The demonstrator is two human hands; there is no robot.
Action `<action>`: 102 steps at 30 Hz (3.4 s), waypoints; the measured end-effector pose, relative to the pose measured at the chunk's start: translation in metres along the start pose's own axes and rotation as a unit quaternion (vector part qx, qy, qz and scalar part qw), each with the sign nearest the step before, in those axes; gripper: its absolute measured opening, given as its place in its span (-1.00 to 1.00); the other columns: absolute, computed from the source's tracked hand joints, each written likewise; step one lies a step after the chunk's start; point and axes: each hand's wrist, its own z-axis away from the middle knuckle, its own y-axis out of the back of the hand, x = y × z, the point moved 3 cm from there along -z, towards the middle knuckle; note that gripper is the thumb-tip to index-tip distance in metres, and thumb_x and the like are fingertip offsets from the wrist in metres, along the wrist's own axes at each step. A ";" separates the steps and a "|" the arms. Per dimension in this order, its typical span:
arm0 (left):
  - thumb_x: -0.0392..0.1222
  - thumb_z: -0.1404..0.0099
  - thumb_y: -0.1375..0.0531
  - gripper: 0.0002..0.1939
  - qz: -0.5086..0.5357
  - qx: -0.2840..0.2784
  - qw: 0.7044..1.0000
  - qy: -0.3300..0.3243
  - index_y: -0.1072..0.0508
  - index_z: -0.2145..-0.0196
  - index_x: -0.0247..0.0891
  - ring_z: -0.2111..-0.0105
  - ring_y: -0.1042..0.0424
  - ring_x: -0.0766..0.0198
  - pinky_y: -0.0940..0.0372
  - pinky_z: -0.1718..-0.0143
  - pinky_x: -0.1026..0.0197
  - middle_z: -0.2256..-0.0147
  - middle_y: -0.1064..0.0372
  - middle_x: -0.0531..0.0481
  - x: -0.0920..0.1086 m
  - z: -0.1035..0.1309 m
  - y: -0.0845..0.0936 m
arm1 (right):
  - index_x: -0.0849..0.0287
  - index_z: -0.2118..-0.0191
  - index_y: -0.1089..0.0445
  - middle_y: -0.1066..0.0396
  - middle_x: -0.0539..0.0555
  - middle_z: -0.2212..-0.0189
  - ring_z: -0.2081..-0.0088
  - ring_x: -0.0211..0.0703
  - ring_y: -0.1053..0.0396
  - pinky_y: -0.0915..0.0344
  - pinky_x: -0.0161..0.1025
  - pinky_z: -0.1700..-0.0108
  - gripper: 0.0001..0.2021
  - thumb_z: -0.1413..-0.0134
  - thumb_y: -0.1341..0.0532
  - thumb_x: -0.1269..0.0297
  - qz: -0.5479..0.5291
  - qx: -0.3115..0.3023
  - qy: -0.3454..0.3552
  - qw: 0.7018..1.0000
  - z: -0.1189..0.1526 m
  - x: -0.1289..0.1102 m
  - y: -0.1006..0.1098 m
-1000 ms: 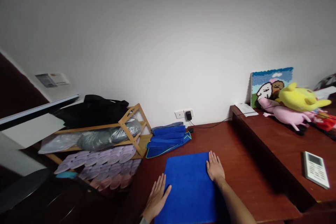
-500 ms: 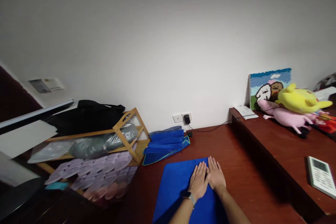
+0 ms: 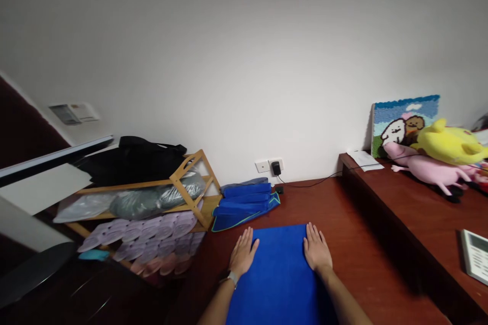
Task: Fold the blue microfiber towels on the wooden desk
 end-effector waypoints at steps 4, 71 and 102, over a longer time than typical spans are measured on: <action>0.22 -0.55 0.24 -0.25 0.012 -0.003 1.000 0.022 -0.02 -0.48 -0.27 -0.47 0.04 0.06 0.01 -0.45 -0.10 -0.47 0.03 -0.17 -0.018 0.003 0.005 | 0.33 -0.51 0.12 0.12 0.09 -0.51 -0.51 -0.10 0.19 0.25 -0.03 -0.50 -0.32 -0.41 0.29 0.12 0.006 0.003 -0.001 1.000 0.000 0.001 -0.002; 0.26 -0.53 0.20 -0.20 -0.012 0.007 1.000 0.027 0.01 -0.49 -0.34 -0.47 0.09 0.02 0.00 -0.47 -0.14 -0.48 0.13 -0.17 0.003 0.177 0.014 | 0.32 -0.49 0.00 0.05 0.16 -0.48 -0.50 0.03 0.14 0.16 0.11 -0.50 -0.33 -0.41 0.19 0.09 -0.041 0.020 0.024 0.999 0.129 0.008 0.003; 0.09 -0.57 0.27 -0.34 0.099 -0.050 0.975 -0.190 0.11 -0.49 -0.21 -0.49 0.14 0.12 0.06 -0.50 -0.08 -0.49 0.21 -0.02 0.229 0.159 -0.021 | 0.20 -0.46 -0.10 0.06 0.13 -0.48 -0.50 0.05 0.13 0.14 0.08 -0.51 -0.39 -0.40 0.11 0.14 -0.013 0.051 0.058 0.997 0.170 0.003 -0.017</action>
